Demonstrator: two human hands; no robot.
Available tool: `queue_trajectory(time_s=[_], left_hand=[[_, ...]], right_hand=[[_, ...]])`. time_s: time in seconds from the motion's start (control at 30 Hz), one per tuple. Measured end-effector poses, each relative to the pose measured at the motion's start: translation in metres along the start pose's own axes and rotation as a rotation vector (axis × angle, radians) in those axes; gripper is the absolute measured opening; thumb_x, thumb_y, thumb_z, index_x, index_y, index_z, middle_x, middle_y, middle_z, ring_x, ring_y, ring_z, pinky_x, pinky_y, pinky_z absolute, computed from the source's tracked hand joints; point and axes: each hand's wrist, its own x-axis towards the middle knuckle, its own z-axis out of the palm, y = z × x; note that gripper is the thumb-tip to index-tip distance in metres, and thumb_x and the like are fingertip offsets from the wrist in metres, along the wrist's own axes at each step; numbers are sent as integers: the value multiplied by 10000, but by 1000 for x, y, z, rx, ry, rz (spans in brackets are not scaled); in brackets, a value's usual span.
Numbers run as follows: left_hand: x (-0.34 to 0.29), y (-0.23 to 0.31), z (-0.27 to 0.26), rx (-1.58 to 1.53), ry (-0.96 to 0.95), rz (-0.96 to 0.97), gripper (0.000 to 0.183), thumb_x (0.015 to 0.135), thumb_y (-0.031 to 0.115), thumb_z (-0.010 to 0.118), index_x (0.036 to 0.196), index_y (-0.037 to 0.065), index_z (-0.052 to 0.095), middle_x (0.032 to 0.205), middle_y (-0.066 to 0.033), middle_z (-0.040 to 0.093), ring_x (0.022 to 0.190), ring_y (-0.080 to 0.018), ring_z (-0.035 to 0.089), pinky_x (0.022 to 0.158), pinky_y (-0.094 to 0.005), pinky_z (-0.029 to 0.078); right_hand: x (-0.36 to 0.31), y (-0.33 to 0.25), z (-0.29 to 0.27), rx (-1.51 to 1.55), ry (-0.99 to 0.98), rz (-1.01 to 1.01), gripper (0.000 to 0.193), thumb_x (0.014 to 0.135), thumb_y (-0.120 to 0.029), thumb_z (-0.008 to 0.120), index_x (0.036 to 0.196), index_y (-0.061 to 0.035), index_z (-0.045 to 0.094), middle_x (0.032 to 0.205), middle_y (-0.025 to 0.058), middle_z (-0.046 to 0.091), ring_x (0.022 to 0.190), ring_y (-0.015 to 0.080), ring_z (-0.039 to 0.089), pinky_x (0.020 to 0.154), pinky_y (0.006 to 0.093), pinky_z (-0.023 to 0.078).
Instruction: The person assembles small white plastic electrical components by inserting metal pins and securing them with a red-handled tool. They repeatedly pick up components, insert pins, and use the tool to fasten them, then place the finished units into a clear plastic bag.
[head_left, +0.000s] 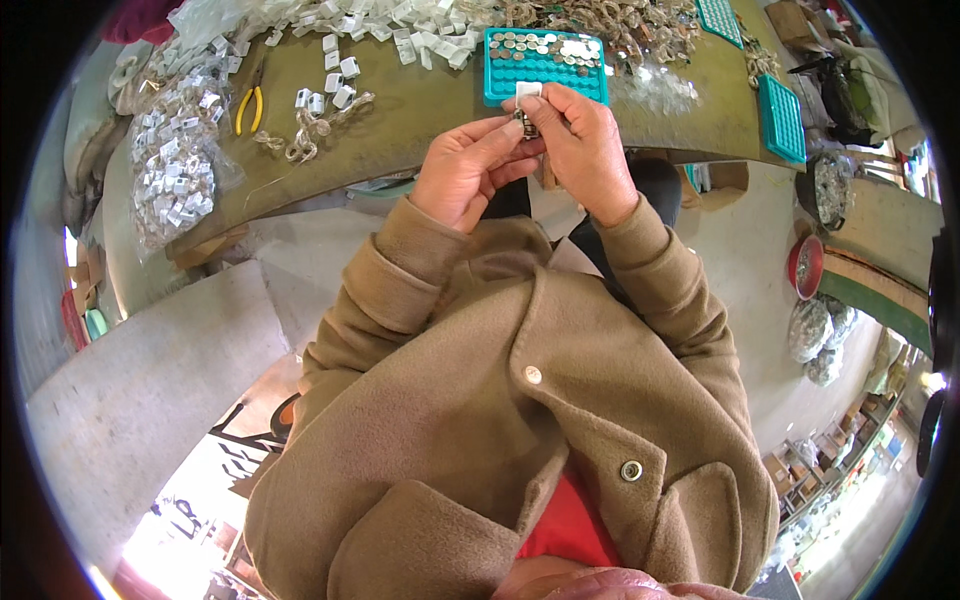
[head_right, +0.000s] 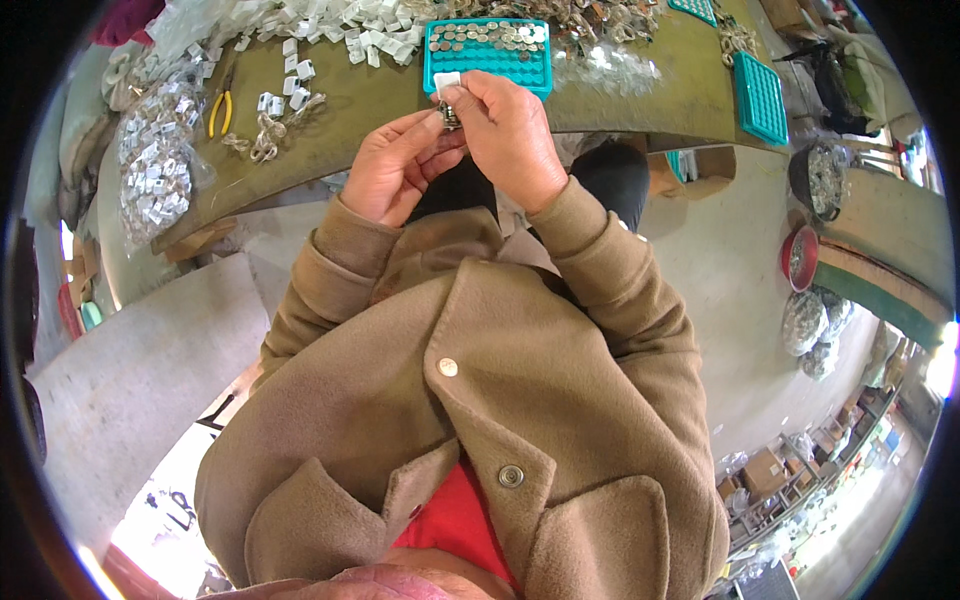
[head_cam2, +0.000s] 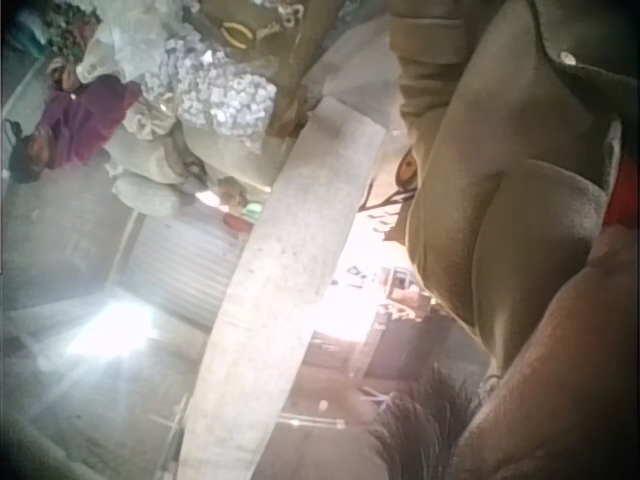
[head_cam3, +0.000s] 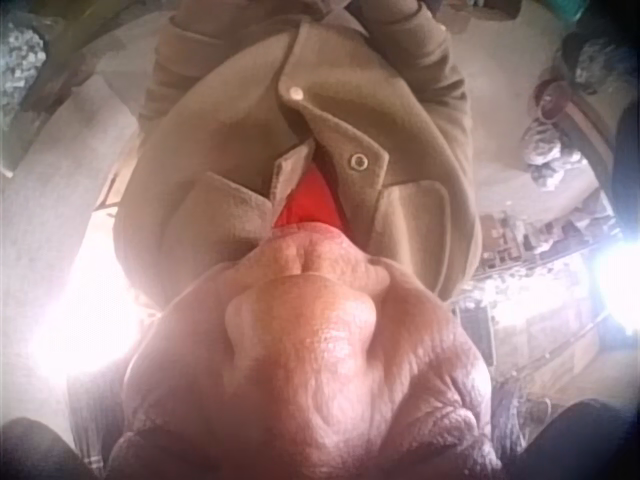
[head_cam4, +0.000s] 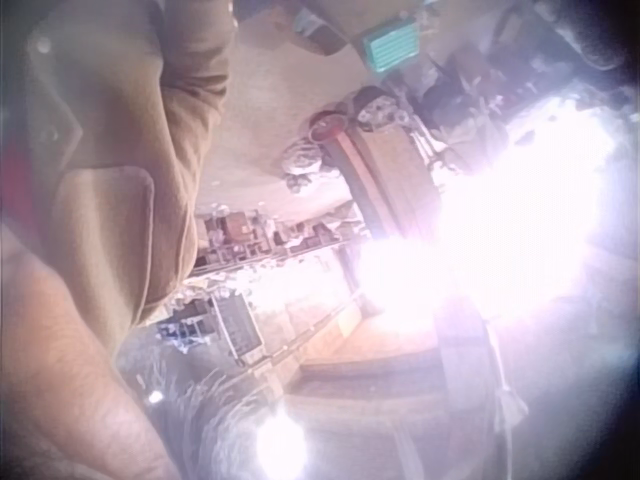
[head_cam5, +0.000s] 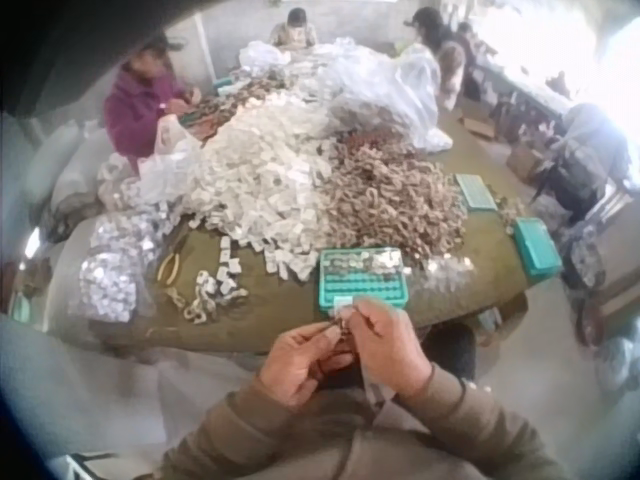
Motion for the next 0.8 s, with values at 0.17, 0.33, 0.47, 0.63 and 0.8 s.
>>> queue_trajectory(time_s=[0.17, 0.33, 0.47, 0.63, 0.8], left_hand=[[2, 0, -11, -262, -57, -226, 256, 1000, 202, 570, 1212, 59, 574, 1076, -78, 674, 861, -72, 676, 644, -170, 553], [5, -9, -12, -311, -110, -305, 248, 987, 252, 606, 1184, 107, 565, 995, -22, 650, 619, 32, 502, 437, -114, 356], [6, -14, -8, -442, 104, -343, 240, 954, 276, 659, 1121, 127, 572, 936, 38, 604, 596, 37, 462, 426, -116, 321], [5, -18, -7, -464, 37, -337, 225, 958, 312, 651, 1069, 134, 569, 894, 46, 592, 550, 32, 435, 414, -127, 306], [4, -25, -2, -359, 11, -419, 248, 985, 367, 596, 1007, 120, 586, 812, 57, 572, 562, 22, 431, 431, -138, 308]], right_hand=[[-7, 2, -9, 447, -148, 191, 223, 976, -132, 549, 1027, 47, 672, 904, 77, 710, 646, 92, 596, 607, 243, 488], [4, 16, -14, 642, -181, 243, 263, 952, -90, 549, 1123, 75, 662, 974, 134, 720, 741, 120, 671, 659, 239, 544], [-1, 21, -25, 446, -292, 122, 302, 942, -101, 566, 1202, 21, 658, 937, 87, 723, 644, 87, 634, 578, 227, 516], [-17, 23, -20, 22, -173, -206, 407, 874, -49, 679, 1278, -85, 650, 953, 23, 717, 653, 65, 592, 575, 236, 492], [-25, 35, -24, -344, 72, -582, 368, 785, 27, 703, 1145, -50, 698, 1006, 119, 704, 880, 271, 657, 735, 338, 541]])
